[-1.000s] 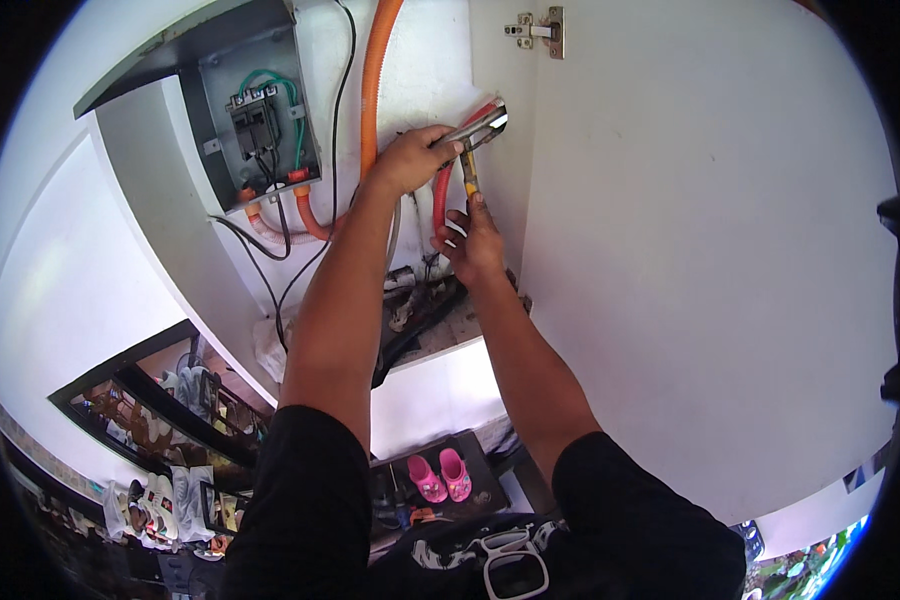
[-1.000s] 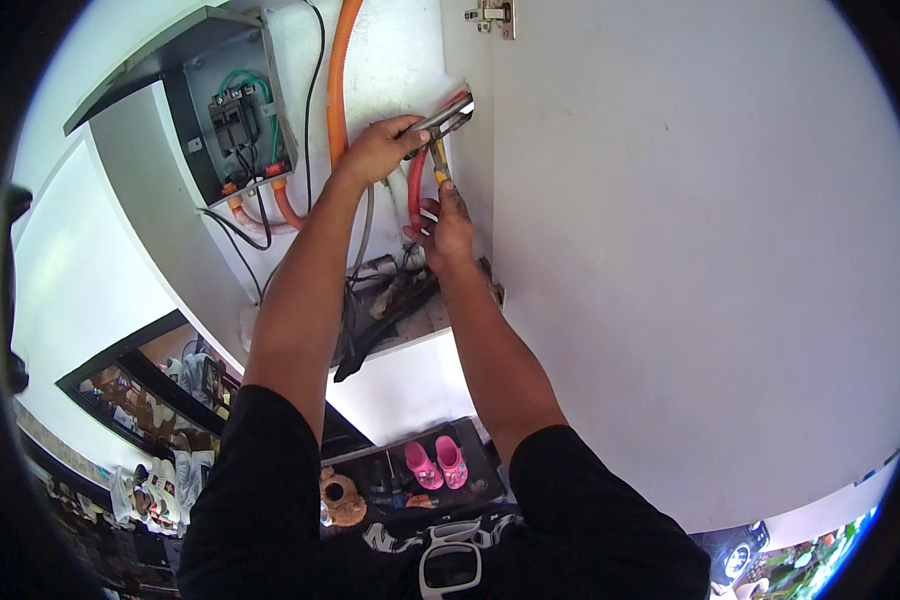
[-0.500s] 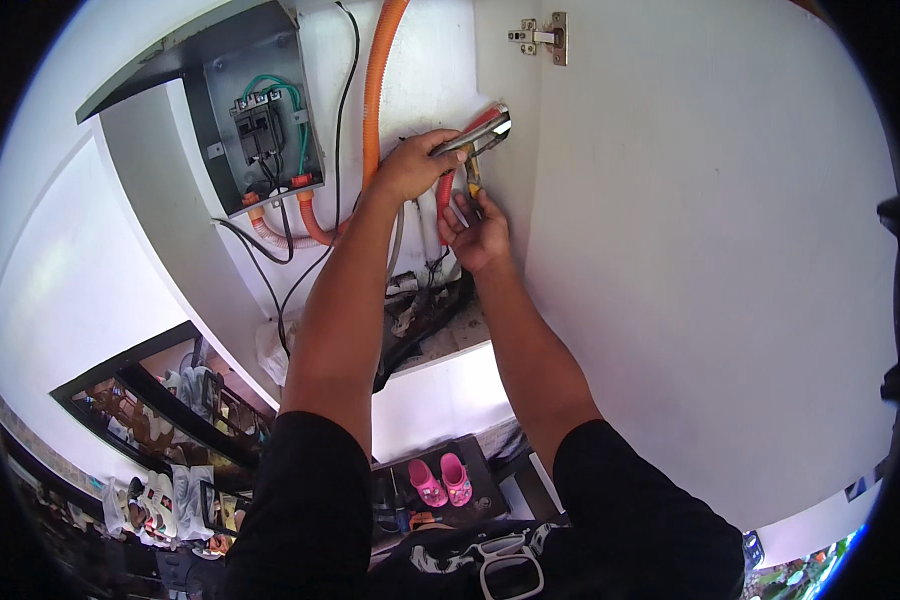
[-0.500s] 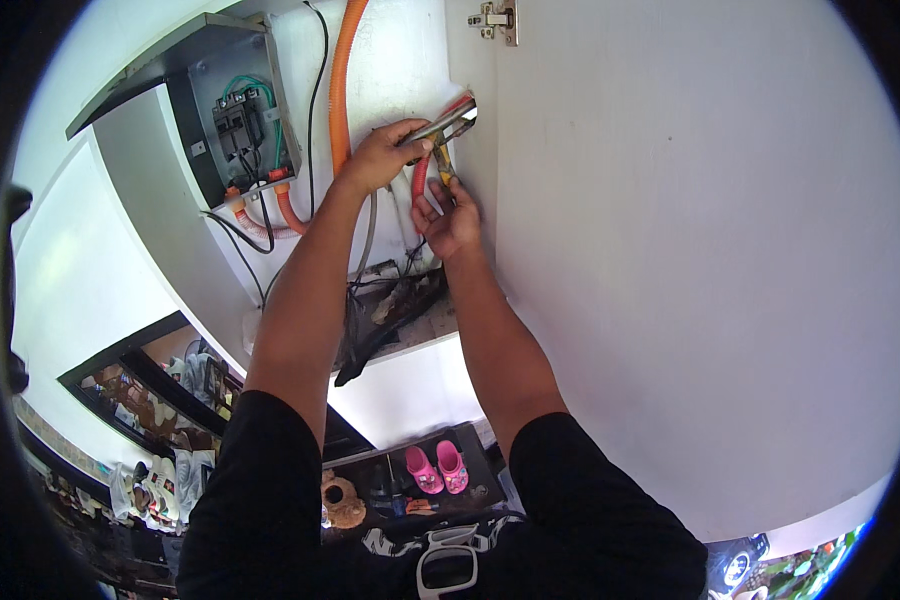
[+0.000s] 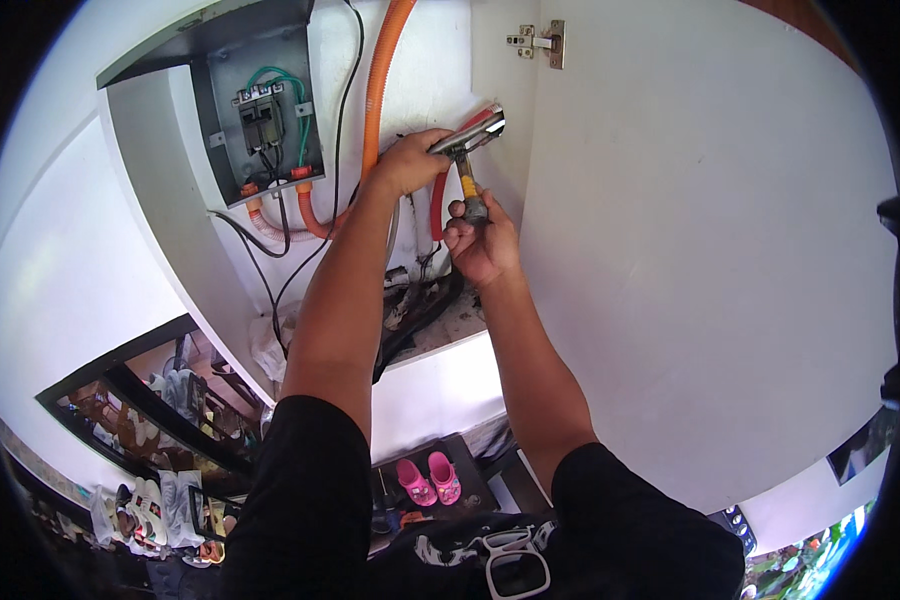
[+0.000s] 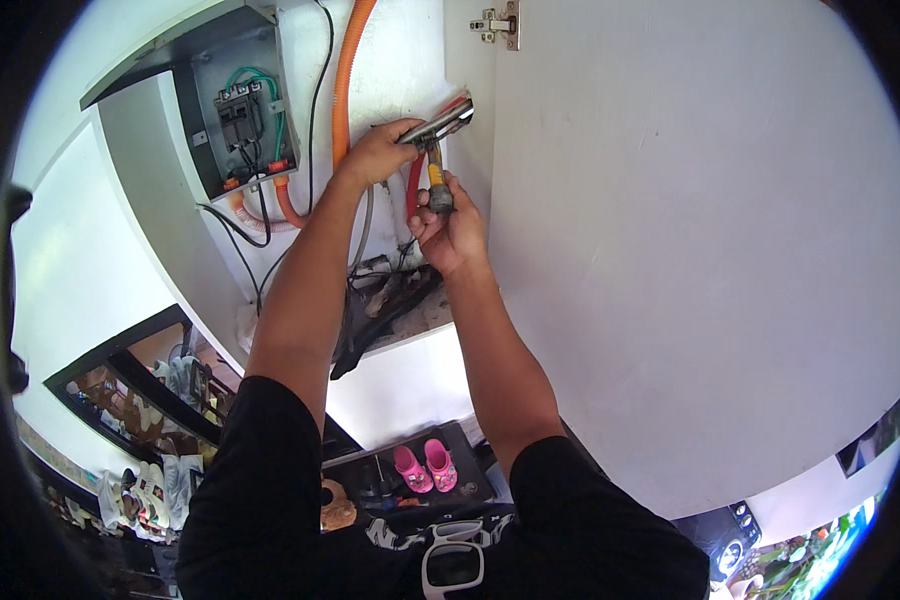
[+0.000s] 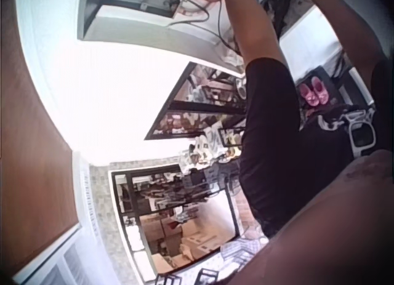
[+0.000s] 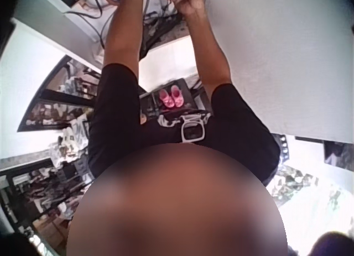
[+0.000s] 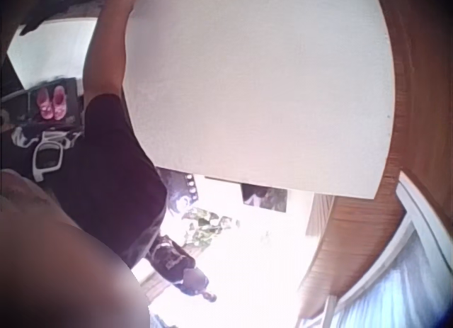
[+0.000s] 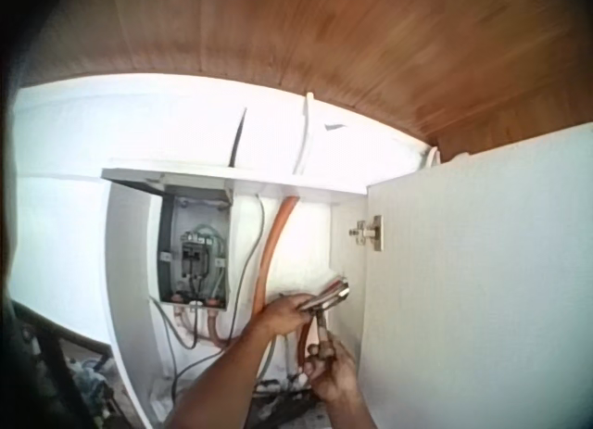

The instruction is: The person opens a wall cabinet and uses a wrench to tighten a pipe fitting connected to orange and red hoses. The person repeatedly adjusts the wrench and repositions hands to secure the connection, then closes the cabinet door.

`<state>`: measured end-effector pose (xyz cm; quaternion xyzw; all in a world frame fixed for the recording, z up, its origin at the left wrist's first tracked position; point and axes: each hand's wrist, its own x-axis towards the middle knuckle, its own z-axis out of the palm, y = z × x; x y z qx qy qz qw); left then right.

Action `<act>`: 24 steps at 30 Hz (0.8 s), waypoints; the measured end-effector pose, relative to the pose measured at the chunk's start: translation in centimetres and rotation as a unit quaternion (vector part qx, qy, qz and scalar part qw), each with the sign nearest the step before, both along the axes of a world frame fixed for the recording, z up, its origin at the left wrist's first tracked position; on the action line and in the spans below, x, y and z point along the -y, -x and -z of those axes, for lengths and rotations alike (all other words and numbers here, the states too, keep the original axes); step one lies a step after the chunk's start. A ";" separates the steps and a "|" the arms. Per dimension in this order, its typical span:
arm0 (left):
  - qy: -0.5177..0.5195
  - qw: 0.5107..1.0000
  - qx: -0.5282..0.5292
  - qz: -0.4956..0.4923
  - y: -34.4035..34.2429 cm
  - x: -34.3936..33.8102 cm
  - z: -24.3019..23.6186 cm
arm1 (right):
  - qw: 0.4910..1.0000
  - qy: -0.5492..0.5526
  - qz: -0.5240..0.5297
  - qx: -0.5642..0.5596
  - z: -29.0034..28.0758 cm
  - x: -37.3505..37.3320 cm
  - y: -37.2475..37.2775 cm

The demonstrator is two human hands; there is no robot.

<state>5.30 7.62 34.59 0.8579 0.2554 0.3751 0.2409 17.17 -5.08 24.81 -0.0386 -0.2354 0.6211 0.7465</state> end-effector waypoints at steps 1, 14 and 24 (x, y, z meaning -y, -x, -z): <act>-0.005 1.000 0.002 -0.003 0.0 0.1 0.0 | 0.999 -0.013 0.005 0.036 -0.2 0.3 0.1; -0.042 0.999 0.000 0.001 -0.2 -0.6 0.3 | 0.912 0.024 0.280 0.298 -2.4 0.9 1.9; 0.014 1.000 0.014 0.010 0.0 -0.1 -0.2 | 0.955 -0.031 0.187 0.229 -2.0 1.6 2.9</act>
